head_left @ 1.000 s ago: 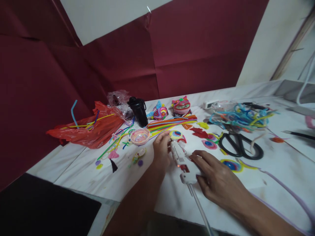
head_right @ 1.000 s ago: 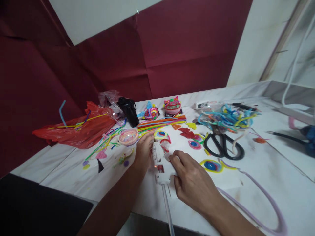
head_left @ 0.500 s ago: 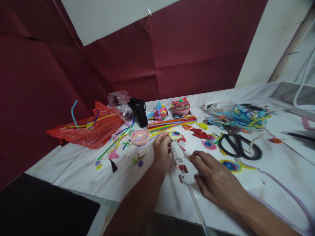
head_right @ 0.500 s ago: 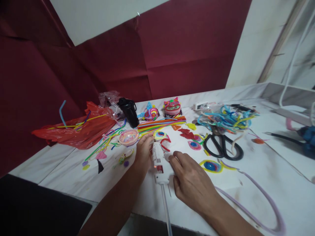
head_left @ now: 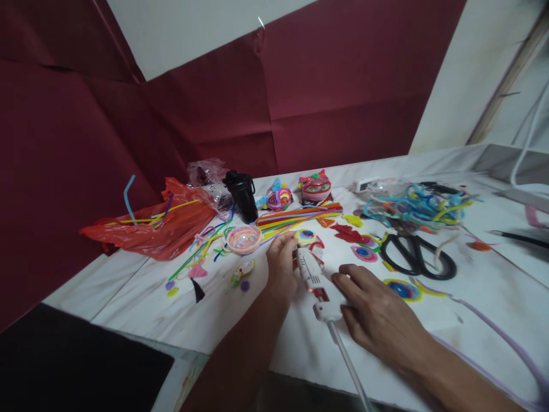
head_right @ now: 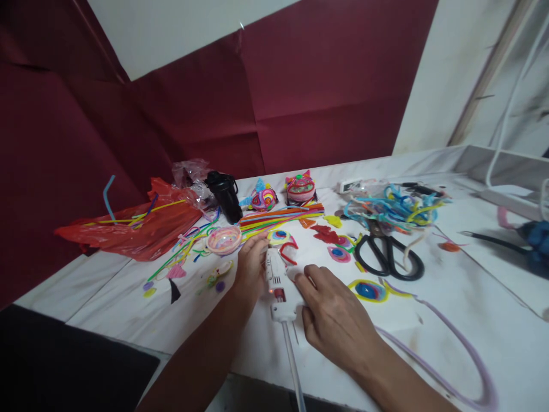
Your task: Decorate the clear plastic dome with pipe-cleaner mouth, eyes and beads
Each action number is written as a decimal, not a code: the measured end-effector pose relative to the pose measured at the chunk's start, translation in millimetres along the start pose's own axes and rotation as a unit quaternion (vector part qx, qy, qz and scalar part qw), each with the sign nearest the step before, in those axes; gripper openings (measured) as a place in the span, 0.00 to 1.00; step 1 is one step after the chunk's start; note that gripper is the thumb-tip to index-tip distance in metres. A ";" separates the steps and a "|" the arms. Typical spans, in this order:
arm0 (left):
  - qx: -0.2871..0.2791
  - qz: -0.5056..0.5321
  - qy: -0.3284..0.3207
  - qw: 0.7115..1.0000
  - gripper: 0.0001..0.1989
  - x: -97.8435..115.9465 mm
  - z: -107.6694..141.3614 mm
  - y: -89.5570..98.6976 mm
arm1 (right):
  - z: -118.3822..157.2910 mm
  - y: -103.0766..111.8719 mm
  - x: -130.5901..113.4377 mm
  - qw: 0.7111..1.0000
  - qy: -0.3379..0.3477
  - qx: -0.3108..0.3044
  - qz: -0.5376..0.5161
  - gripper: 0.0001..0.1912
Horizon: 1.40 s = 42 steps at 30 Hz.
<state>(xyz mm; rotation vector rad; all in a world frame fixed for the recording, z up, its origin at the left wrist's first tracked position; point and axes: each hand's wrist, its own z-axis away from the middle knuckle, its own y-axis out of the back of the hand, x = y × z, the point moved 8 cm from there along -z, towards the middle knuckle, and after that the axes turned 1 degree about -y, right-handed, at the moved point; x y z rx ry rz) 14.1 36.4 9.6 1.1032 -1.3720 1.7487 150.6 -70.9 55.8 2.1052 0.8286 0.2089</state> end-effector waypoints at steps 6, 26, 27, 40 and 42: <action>0.001 -0.002 0.009 1.000 0.14 -0.1 0.4 -0.5 | -0.3 0.0 0.3 1.000 -0.002 0.001 0.009 0.21; 0.000 0.005 0.020 1.000 0.15 4.2 4.6 -3.4 | 5.2 2.8 0.2 1.000 -0.001 0.013 0.018 0.20; 0.000 0.007 0.020 1.000 0.15 4.2 4.3 -3.6 | 5.4 3.4 0.0 1.000 0.001 0.016 0.019 0.21; 0.013 0.010 0.012 1.000 0.14 5.5 0.6 0.7 | 9.6 9.2 -3.2 1.000 0.006 0.005 0.016 0.23; 0.014 0.009 0.009 1.000 0.13 6.5 0.5 0.8 | 10.5 10.8 -3.2 1.000 0.007 0.007 0.015 0.23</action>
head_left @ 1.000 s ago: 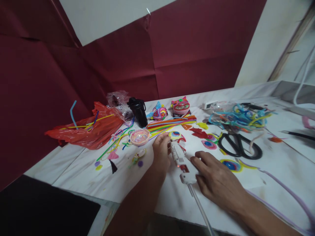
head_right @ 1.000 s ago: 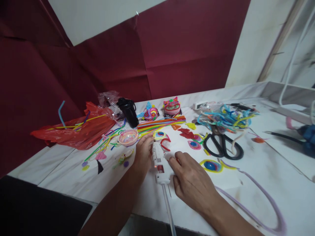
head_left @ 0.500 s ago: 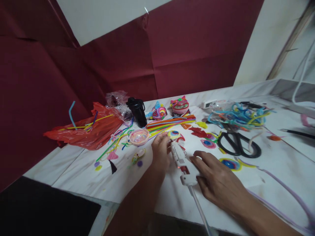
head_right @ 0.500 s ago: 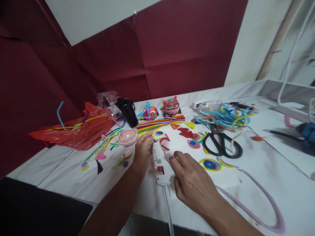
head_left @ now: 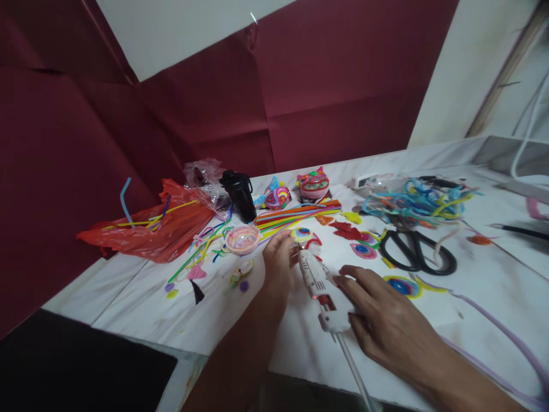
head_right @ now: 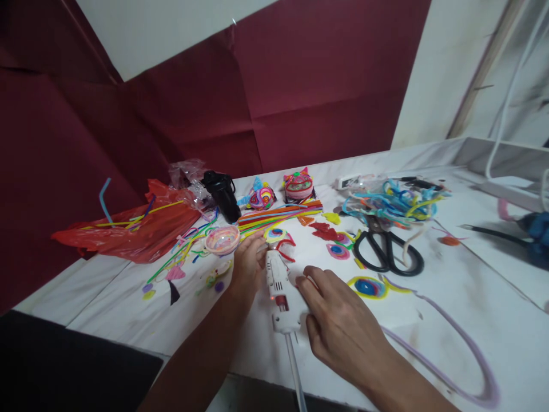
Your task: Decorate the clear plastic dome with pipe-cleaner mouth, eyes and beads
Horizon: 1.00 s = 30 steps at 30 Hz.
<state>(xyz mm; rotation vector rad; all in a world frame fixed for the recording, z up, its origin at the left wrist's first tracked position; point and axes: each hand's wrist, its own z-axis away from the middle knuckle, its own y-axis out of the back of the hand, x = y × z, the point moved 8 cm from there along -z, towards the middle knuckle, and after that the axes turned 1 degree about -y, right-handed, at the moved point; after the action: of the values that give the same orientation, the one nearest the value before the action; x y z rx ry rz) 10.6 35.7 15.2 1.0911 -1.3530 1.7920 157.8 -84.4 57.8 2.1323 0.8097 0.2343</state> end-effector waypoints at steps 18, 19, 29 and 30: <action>-0.006 -0.034 -0.051 0.998 0.23 3.0 -6.9 4.2 | 7.1 3.9 7.7 0.999 -0.018 0.027 -0.013 0.23; -0.003 -0.033 -0.048 0.998 0.23 3.1 -6.4 4.5 | 7.5 4.0 7.9 0.999 -0.017 0.029 -0.013 0.23; -0.007 -0.032 -0.031 0.999 0.22 5.8 -4.0 4.3 | 9.8 5.1 13.7 0.999 -0.023 0.031 -0.008 0.23; -0.006 -0.031 -0.028 0.999 0.22 5.8 -4.3 4.8 | 9.3 5.7 13.8 0.999 -0.023 0.031 -0.010 0.24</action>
<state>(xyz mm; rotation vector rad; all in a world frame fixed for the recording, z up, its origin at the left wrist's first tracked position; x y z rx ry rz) 2.9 38.6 17.7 1.1720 -1.3445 1.7185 175.0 -84.3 54.7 2.1782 0.8207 0.1522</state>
